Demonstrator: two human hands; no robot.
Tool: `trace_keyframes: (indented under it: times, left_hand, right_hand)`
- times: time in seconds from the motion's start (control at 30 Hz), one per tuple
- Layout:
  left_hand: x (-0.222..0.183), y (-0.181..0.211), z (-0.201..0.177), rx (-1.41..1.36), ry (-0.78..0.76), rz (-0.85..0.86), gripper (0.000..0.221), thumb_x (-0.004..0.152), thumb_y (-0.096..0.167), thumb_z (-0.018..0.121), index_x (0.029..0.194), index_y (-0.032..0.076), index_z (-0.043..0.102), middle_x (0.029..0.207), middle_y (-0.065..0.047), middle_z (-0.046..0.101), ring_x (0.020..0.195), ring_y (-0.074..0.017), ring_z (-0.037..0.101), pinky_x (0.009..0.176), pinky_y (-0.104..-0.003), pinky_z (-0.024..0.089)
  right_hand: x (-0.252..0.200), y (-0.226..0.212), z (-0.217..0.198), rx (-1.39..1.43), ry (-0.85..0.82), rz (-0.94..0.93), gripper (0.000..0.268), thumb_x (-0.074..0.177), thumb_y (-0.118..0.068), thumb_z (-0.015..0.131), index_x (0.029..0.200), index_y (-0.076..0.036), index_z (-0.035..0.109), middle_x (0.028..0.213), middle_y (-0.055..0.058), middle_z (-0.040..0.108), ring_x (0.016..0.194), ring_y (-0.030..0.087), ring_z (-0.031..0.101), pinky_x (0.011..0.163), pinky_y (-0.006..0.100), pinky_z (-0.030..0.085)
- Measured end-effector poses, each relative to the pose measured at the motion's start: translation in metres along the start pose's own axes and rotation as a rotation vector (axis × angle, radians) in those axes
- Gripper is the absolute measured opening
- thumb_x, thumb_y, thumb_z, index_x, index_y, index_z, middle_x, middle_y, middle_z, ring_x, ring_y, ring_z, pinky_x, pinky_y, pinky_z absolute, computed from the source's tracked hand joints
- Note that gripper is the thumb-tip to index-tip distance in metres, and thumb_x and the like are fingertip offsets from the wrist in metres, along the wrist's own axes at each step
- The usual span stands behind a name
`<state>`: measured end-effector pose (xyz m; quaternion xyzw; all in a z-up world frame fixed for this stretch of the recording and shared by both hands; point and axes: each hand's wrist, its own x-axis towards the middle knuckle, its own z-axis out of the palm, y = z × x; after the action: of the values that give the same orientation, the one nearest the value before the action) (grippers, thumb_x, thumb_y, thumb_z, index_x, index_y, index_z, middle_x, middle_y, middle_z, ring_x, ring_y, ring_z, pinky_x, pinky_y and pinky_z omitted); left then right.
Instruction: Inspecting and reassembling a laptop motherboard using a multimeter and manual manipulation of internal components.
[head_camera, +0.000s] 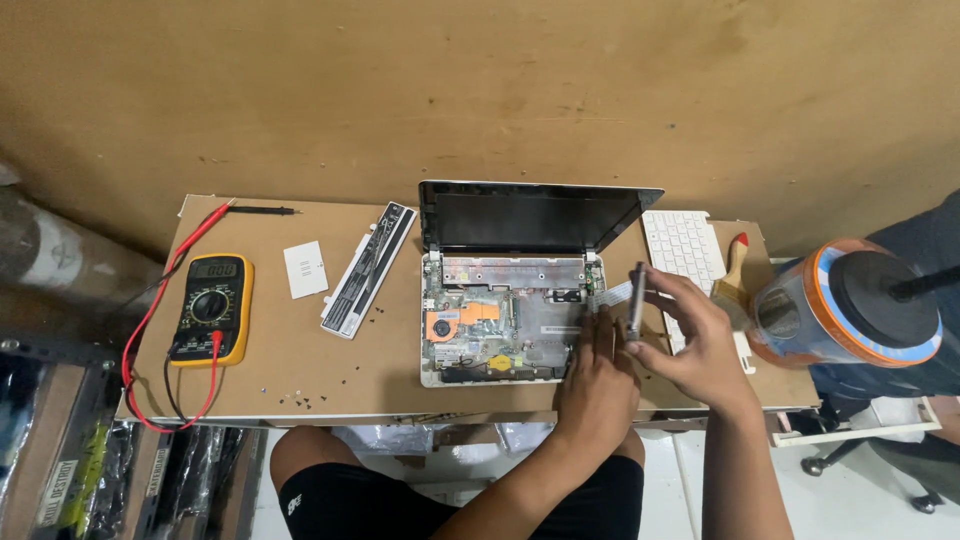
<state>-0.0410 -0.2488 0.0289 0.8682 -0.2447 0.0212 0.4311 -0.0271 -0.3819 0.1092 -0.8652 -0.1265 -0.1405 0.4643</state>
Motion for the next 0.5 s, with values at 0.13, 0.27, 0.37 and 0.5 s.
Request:
trace_keyframes:
  times: [0.13,0.27,0.37,0.5]
  left_hand:
    - [0.002,-0.002,0.008,0.025,0.006,-0.026,0.084,0.085,0.003,0.068,0.158,-0.002,0.027,0.158,-0.035,0.03,0.144,-0.0449,0.035,0.118,-0.049,0.031]
    - [0.003,-0.015,0.024,0.077,-0.002,-0.002,0.076,0.086,0.005,0.067,0.155,-0.006,0.036,0.145,-0.031,0.049,0.131,-0.0433,0.047,0.113,-0.049,0.037]
    - [0.001,-0.023,0.035,0.246,0.077,0.087,0.074,0.082,0.007,0.071,0.149,-0.01,0.046,0.141,-0.026,0.053,0.125,-0.039,0.052,0.112,-0.045,0.037]
    - [-0.001,-0.025,0.036,0.539,0.064,0.135,0.053,0.086,0.025,0.066,0.134,0.004,0.068,0.143,-0.02,0.06,0.138,-0.0384,0.047,0.126,-0.051,0.023]
  right_hand:
    - [0.016,0.001,0.008,-0.162,-0.167,-0.025,0.075,0.078,-0.018,0.08,0.147,-0.004,0.051,0.146,0.017,0.058,0.136,0.03,0.056,0.113,0.04,0.046]
    - [0.024,0.005,0.017,-0.086,-0.21,-0.066,0.076,0.076,-0.014,0.081,0.145,-0.002,0.051,0.145,0.019,0.057,0.135,0.03,0.057,0.114,0.04,0.049]
    - [0.029,0.006,0.022,-0.129,-0.239,-0.031,0.077,0.076,-0.018,0.081,0.146,-0.005,0.051,0.145,0.016,0.059,0.133,0.03,0.058,0.111,0.04,0.047]
    - [0.039,0.002,0.028,-0.238,-0.244,-0.017,0.073,0.078,-0.023,0.079,0.145,-0.008,0.054,0.14,0.013,0.062,0.129,0.028,0.06,0.106,0.038,0.046]
